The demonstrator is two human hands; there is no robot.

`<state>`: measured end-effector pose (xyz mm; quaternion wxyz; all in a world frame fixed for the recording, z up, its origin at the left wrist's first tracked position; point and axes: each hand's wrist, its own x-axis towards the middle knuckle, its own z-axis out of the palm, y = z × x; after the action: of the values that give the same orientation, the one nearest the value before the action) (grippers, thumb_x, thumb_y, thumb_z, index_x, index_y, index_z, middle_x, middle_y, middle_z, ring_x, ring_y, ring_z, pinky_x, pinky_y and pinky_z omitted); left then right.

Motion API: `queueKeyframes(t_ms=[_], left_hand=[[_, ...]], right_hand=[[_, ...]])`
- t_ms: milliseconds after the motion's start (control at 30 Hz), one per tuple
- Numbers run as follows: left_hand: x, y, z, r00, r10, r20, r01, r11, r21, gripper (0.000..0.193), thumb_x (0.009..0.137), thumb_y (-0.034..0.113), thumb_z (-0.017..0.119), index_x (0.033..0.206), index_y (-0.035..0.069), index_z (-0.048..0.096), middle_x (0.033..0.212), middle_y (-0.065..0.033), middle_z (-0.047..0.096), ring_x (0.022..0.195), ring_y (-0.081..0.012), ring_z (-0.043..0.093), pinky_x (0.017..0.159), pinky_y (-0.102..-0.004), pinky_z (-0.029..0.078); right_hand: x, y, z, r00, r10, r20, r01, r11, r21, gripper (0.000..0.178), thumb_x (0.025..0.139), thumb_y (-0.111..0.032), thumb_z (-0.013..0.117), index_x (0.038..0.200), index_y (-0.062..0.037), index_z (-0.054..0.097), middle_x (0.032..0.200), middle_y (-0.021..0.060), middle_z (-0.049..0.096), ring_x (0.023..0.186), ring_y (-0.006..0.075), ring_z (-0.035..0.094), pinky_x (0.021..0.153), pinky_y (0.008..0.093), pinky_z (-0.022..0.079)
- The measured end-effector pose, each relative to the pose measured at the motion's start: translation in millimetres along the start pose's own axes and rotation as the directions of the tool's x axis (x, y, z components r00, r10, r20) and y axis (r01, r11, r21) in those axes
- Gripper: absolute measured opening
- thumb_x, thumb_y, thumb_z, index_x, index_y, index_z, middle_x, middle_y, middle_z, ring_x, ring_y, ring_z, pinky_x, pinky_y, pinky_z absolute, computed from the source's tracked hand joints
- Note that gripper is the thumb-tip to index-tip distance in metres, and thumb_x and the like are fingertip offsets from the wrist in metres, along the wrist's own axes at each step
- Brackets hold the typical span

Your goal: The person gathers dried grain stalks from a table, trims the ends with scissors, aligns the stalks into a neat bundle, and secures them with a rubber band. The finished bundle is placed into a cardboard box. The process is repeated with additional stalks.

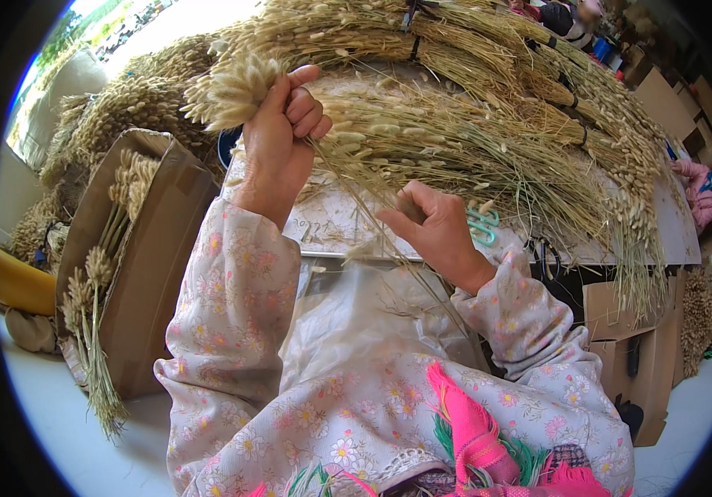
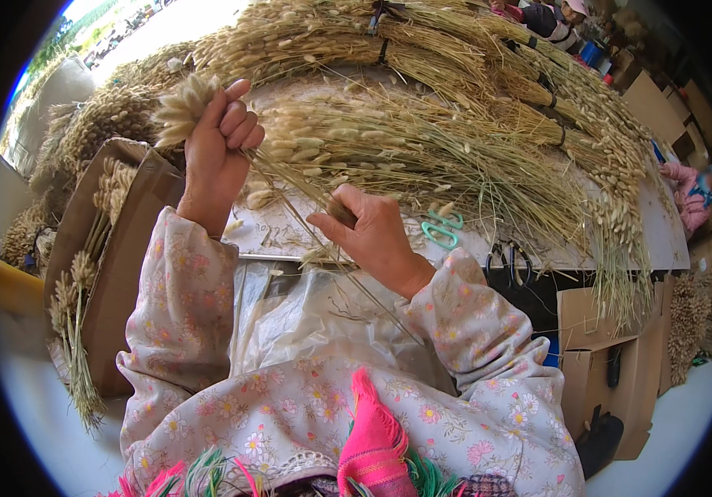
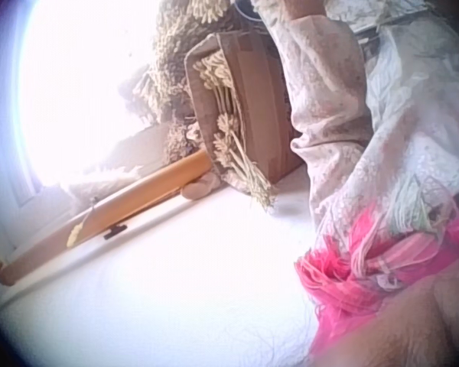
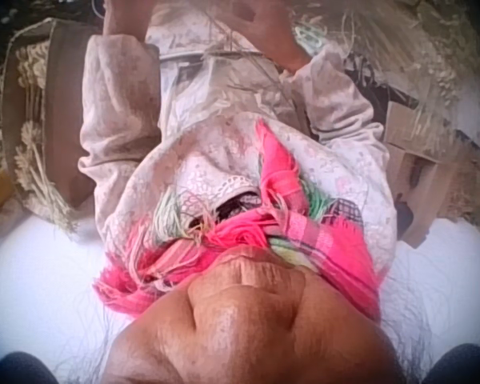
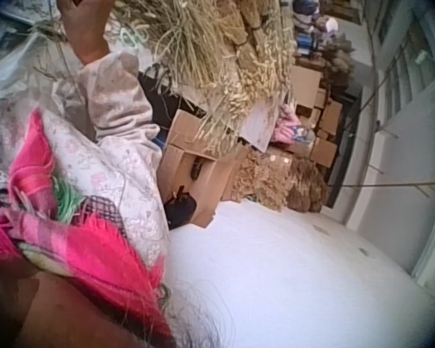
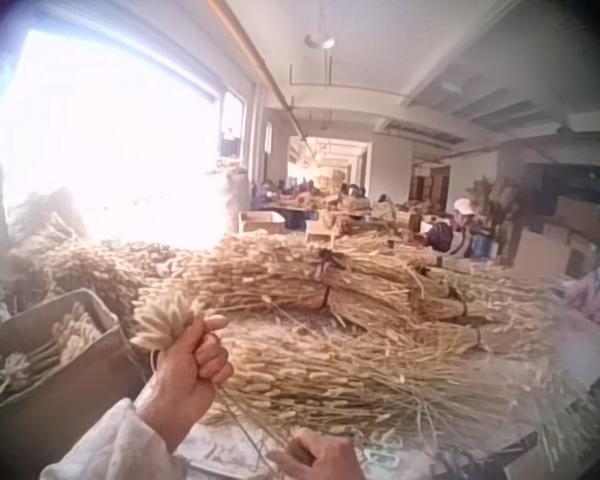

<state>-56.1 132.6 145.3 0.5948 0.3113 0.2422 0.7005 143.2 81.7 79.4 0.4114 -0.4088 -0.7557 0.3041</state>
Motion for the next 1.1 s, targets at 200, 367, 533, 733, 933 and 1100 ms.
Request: queueKeyframes(t_ms=[200,367,533,733,933,1100], left_hand=[[-0.8,-0.3,0.5,1.0,-0.012,0.016,0.012,1.0,-0.017,0.032,0.103,0.023,0.035,0.106,-0.001,0.056,0.057,0.0071,0.024,0.05,-0.0055,0.02,0.05,-0.023,0.023],[-1.2,2.1,-0.7,0.999,-0.013,0.039,0.012,1.0,0.015,0.034,0.103,0.025,0.034,0.107,-0.002,0.055,0.059,0.0061,0.023,0.051,-0.0065,0.02,0.051,-0.0245,0.025],[-1.5,2.4,-0.8,1.0,-0.012,0.027,0.013,1.0,-0.02,0.031,0.102,0.023,0.036,0.108,-0.002,0.055,0.058,0.0065,0.025,0.05,-0.0055,0.02,0.05,-0.0224,0.023],[1.2,7.8,-2.8,1.0,0.017,0.021,-0.017,1.0,-0.025,0.031,0.102,0.022,0.036,0.108,-0.002,0.055,0.058,0.0068,0.025,0.05,-0.0054,0.02,0.05,-0.0223,0.023],[1.6,6.8,0.5,1.0,0.005,0.016,-0.005,1.0,-0.026,0.032,0.102,0.022,0.035,0.108,-0.002,0.055,0.058,0.0069,0.024,0.05,-0.0056,0.02,0.05,-0.0223,0.023],[-2.4,3.4,9.2,0.999,-0.009,0.031,0.01,0.999,-0.032,0.031,0.102,0.021,0.035,0.108,-0.002,0.055,0.058,0.0067,0.024,0.05,-0.0057,0.02,0.05,-0.0224,0.023]], right_hand=[[-5.9,6.8,6.0,0.999,0.049,0.005,-0.048,0.954,0.295,0.029,0.095,-0.024,0.054,0.079,-0.0014,0.063,0.056,-0.0001,0.047,0.051,0.0072,0.041,0.048,0.0253,0.038],[-3.8,12.9,0.4,0.978,0.127,0.167,-0.198,0.821,0.536,0.034,0.099,-0.025,0.048,0.085,0.0014,0.064,0.063,-0.0027,0.053,0.054,0.0044,0.047,0.05,0.0197,0.041],[-10.6,14.0,-6.9,0.938,0.248,0.244,-0.347,0.719,0.602,0.033,0.098,-0.027,0.049,0.095,0.0031,0.062,0.066,0.0024,0.058,0.055,0.0071,0.053,0.052,0.0207,0.045],[-31.6,29.1,-16.8,0.915,0.313,0.256,-0.402,0.769,0.496,0.032,0.098,-0.027,0.049,0.097,0.0024,0.061,0.069,0.0042,0.062,0.052,0.0075,0.054,0.049,0.02,0.044],[-36.1,34.5,-22.0,0.926,0.281,0.254,-0.364,0.843,0.397,0.029,0.094,-0.028,0.058,0.102,-0.0005,0.062,0.064,-0.0019,0.053,0.054,0.0031,0.045,0.048,0.0187,0.036],[-23.8,16.3,-15.3,0.981,0.096,0.168,-0.117,0.986,0.12,0.023,0.08,-0.014,0.071,0.098,-0.0017,0.064,0.064,-0.0055,0.048,0.058,0.0027,0.038,0.05,0.0222,0.034]])
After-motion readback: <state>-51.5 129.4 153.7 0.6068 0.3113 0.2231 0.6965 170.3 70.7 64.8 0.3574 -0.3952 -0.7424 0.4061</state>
